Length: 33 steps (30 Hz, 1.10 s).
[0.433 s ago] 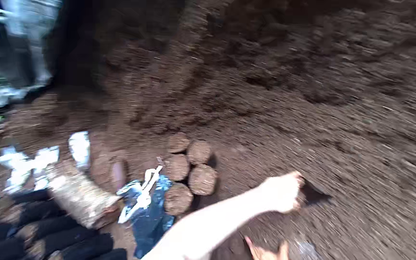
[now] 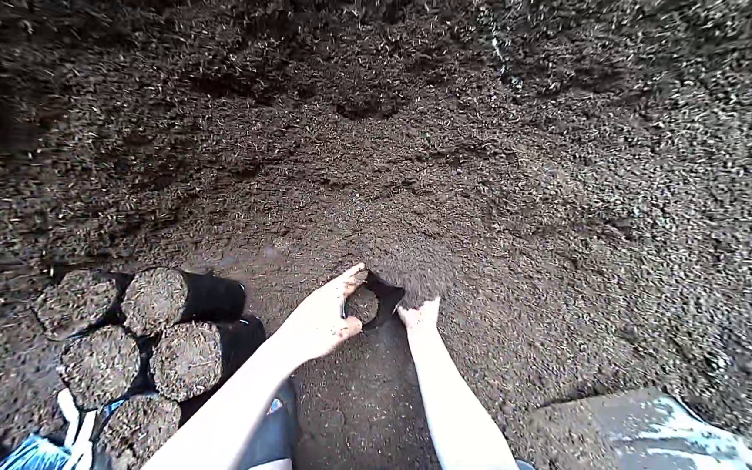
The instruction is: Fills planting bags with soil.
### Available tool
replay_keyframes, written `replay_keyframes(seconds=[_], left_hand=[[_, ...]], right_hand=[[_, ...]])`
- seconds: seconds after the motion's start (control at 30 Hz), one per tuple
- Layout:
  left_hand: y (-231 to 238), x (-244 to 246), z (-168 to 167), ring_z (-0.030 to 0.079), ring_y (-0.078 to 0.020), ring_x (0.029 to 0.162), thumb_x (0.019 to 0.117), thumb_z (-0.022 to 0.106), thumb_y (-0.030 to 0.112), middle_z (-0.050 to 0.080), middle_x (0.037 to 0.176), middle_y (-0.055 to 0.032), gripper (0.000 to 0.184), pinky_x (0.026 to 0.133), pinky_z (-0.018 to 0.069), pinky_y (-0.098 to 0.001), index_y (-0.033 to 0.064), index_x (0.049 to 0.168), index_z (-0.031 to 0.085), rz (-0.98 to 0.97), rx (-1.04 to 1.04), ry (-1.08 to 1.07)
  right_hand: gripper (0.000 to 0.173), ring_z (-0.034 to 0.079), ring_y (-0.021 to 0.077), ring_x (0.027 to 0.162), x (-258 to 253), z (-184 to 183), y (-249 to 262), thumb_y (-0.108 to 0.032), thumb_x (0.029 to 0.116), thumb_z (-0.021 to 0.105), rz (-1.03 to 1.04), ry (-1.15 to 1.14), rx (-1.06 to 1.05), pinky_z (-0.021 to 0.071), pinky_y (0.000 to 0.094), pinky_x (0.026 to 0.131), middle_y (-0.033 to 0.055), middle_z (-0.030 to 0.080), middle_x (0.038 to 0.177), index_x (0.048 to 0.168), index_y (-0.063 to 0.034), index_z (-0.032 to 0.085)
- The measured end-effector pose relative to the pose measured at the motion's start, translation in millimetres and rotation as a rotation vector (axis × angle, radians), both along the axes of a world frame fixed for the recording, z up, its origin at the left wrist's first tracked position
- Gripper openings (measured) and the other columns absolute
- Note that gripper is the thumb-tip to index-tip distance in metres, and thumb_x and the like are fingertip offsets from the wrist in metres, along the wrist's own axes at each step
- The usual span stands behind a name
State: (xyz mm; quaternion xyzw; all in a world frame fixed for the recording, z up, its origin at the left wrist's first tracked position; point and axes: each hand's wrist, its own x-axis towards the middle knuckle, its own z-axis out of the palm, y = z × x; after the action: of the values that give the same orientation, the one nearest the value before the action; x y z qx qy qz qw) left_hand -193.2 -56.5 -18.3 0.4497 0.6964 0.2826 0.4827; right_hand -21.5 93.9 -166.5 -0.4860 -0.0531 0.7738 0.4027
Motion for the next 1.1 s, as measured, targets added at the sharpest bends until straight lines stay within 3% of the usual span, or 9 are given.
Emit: replay_keyframes(seconds=[0.17, 0.27, 0.4, 0.57, 0.67, 0.77, 0.87, 1.03, 1.1], left_hand=[[7, 0, 5, 0.035, -0.0185, 0.153, 0.0927, 0.066, 0.011, 0.031, 0.168, -0.0072, 0.073, 0.124, 0.0287, -0.0417, 0.006, 0.159, 0.037, 0.001, -0.017, 0.047], [14, 6, 8, 0.038, -0.0227, 0.151, 0.0941, 0.067, 0.011, 0.032, 0.167, -0.0103, 0.072, 0.123, 0.0311, -0.0453, 0.0057, 0.159, 0.037, -0.01, -0.038, 0.081], [15, 13, 9, 0.045, -0.0285, 0.146, 0.0909, 0.071, 0.008, 0.042, 0.161, -0.0162, 0.075, 0.12, 0.0354, -0.0491, 0.0018, 0.157, 0.037, 0.018, 0.0, 0.099], [-1, 10, 15, 0.038, -0.0298, 0.151, 0.0904, 0.073, 0.007, 0.037, 0.162, -0.021, 0.074, 0.123, 0.0303, -0.0459, -0.0061, 0.154, 0.037, 0.052, -0.032, 0.136], [-10, 8, 10, 0.04, -0.0289, 0.149, 0.0899, 0.073, 0.009, 0.036, 0.164, -0.0173, 0.078, 0.122, 0.0338, -0.0469, -0.0004, 0.158, 0.035, 0.062, -0.011, 0.152], [-14, 3, 6, 0.041, -0.0272, 0.149, 0.0911, 0.072, 0.009, 0.035, 0.165, -0.0139, 0.079, 0.121, 0.035, -0.0476, 0.0056, 0.16, 0.033, 0.075, -0.008, 0.144], [-23, 3, 20, 0.042, -0.0252, 0.149, 0.0938, 0.066, 0.006, 0.036, 0.165, -0.0111, 0.071, 0.121, 0.035, -0.0467, 0.0059, 0.158, 0.037, 0.071, 0.003, 0.161], [-42, 5, 50, 0.055, -0.0264, 0.137, 0.0941, 0.066, 0.003, 0.049, 0.158, -0.006, 0.07, 0.111, 0.045, -0.0535, 0.0158, 0.159, 0.041, 0.105, 0.122, 0.186], [-40, 4, 26, 0.055, -0.0289, 0.137, 0.0938, 0.065, 0.001, 0.046, 0.16, -0.0086, 0.067, 0.112, 0.0448, -0.0539, 0.0101, 0.157, 0.043, 0.035, 0.104, 0.219]], right_hand=[[0.072, 0.07, 0.019, 0.089, 19, 78, -6, -0.072, 0.101, 0.01, 0.092, -0.016, 0.031, 0.06, 0.0441, 0.071, 0.0049, 0.069, 0.098, 0.121, -0.017, 0.052], [0.076, 0.07, 0.0206, 0.091, 22, 130, -19, -0.071, 0.1012, 0.008, 0.191, 0.047, 0.047, 0.0609, 0.0439, 0.073, 0.0063, 0.07, 0.1, 0.124, -0.0136, 0.052], [0.072, 0.073, 0.0194, 0.079, 1, 159, -39, -0.069, 0.1027, 0.013, 0.378, 0.067, 0.114, 0.0621, 0.0412, 0.067, 0.0055, 0.073, 0.086, 0.105, -0.0159, 0.062], [0.037, 0.065, 0.0112, 0.107, -18, 171, -52, -0.023, 0.1111, 0.034, 0.682, -0.34, 0.597, 0.0563, 0.0308, 0.088, 0.0056, 0.065, 0.124, 0.139, -0.0075, 0.053], [0.04, 0.055, 0.0186, 0.129, -16, 173, -52, -0.018, 0.1043, 0.052, 0.905, -0.791, 0.967, 0.0518, 0.0357, 0.1, 0.011, 0.05, 0.151, 0.143, -0.0056, 0.053], [0.057, 0.058, 0.0373, 0.126, -23, 164, -42, -0.042, 0.1002, 0.062, 1.252, -1.364, 1.111, 0.0522, 0.0524, 0.1, 0.0264, 0.045, 0.15, 0.143, -0.005, 0.055], [0.038, 0.063, 0.0331, 0.122, -33, 175, -46, -0.035, 0.1093, 0.046, 1.654, -1.502, 1.027, 0.0499, 0.055, 0.099, 0.0165, 0.063, 0.133, 0.129, -0.0069, 0.063], [0.033, 0.068, 0.0364, 0.102, -11, 194, -66, -0.027, 0.1064, 0.052, 1.258, -1.427, 1.23, 0.0522, 0.0583, 0.088, 0.0208, 0.069, 0.109, 0.113, 0.0005, 0.069], [0.036, 0.067, 0.0363, 0.107, -9, 173, -63, -0.032, 0.1066, 0.051, 1.398, -1.44, 1.126, 0.0522, 0.0577, 0.091, 0.0203, 0.068, 0.117, 0.119, -0.0016, 0.067]])
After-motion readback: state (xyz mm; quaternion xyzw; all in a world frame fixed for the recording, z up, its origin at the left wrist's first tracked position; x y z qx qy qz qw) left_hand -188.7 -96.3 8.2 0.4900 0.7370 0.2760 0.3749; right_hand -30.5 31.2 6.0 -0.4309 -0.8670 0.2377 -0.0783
